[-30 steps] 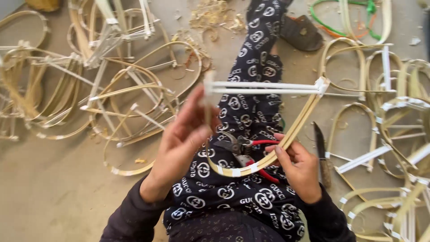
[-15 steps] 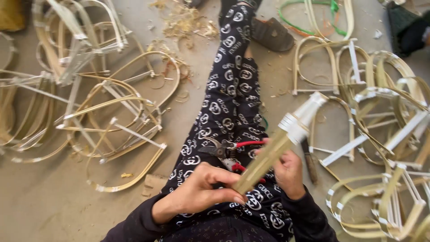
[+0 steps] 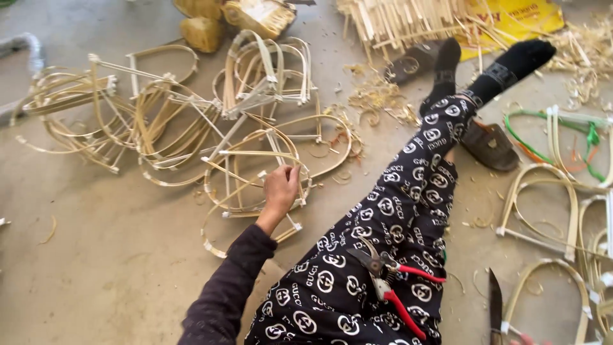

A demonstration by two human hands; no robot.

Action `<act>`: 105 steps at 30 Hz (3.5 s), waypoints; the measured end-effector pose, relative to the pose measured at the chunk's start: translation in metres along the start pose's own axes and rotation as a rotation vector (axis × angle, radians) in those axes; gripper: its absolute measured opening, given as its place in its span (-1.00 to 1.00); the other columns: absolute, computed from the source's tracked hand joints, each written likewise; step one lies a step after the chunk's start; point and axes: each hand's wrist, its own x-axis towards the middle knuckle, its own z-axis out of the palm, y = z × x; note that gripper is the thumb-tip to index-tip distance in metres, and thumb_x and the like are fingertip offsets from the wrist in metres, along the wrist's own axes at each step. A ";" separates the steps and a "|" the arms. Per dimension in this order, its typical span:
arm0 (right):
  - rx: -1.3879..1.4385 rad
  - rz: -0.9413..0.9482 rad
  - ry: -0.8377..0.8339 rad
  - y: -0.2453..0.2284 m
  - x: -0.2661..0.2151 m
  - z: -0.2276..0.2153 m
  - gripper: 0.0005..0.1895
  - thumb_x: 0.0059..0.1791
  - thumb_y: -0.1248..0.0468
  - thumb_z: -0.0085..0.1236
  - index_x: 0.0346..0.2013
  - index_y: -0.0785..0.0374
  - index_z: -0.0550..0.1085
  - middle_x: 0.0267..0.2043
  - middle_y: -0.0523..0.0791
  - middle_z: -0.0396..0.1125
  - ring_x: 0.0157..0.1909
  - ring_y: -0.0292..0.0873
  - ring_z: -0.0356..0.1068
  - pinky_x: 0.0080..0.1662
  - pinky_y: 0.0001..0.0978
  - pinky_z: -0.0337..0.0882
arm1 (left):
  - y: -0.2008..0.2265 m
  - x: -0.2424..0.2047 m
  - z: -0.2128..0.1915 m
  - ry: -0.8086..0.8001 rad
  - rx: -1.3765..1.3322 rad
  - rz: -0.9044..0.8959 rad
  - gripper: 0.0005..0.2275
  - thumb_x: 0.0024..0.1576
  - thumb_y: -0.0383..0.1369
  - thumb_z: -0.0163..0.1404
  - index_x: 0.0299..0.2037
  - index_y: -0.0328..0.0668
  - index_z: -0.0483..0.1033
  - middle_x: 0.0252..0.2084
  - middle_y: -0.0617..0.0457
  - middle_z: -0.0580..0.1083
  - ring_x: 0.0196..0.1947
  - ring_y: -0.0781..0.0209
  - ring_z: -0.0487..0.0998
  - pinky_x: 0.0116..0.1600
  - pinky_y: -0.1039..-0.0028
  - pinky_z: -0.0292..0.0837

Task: Assembling and securing wooden/bamboo frames using strips and tools in a manufacturing environment.

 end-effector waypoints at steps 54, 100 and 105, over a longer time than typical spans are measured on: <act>-0.928 -0.663 0.182 -0.320 -0.069 0.456 -0.44 -0.06 0.34 0.19 0.22 0.28 0.28 -0.07 0.03 0.27 -0.11 0.00 0.30 -0.11 -0.17 0.36 | 0.180 -0.135 -0.046 -0.958 -1.063 0.035 -0.73 0.36 -0.44 -0.10 0.21 -0.41 0.48 -0.19 0.18 0.52 -0.24 0.52 0.44 -0.11 0.66 0.41; -0.254 -0.382 0.395 -0.347 -0.087 0.463 -0.43 0.09 0.32 0.05 0.40 0.09 0.18 0.03 -0.17 0.30 0.01 -0.25 0.39 -0.40 -0.38 0.42 | 0.191 -0.147 -0.059 -1.073 -0.955 0.031 -0.79 0.39 -0.44 -0.12 0.08 -0.38 0.54 -0.31 0.13 0.42 -0.36 0.42 0.34 -0.26 0.62 0.30; -1.110 -0.499 -0.199 -0.258 -0.072 0.466 -0.28 -0.09 0.27 0.11 0.36 0.35 0.21 0.08 0.06 0.32 0.13 0.10 0.30 0.18 -0.10 0.24 | 0.136 -0.138 -0.030 -0.752 -0.640 0.164 -0.77 0.22 -0.53 -0.08 0.03 -0.33 0.56 -0.22 0.06 0.61 -0.24 0.32 0.60 -0.11 0.50 0.54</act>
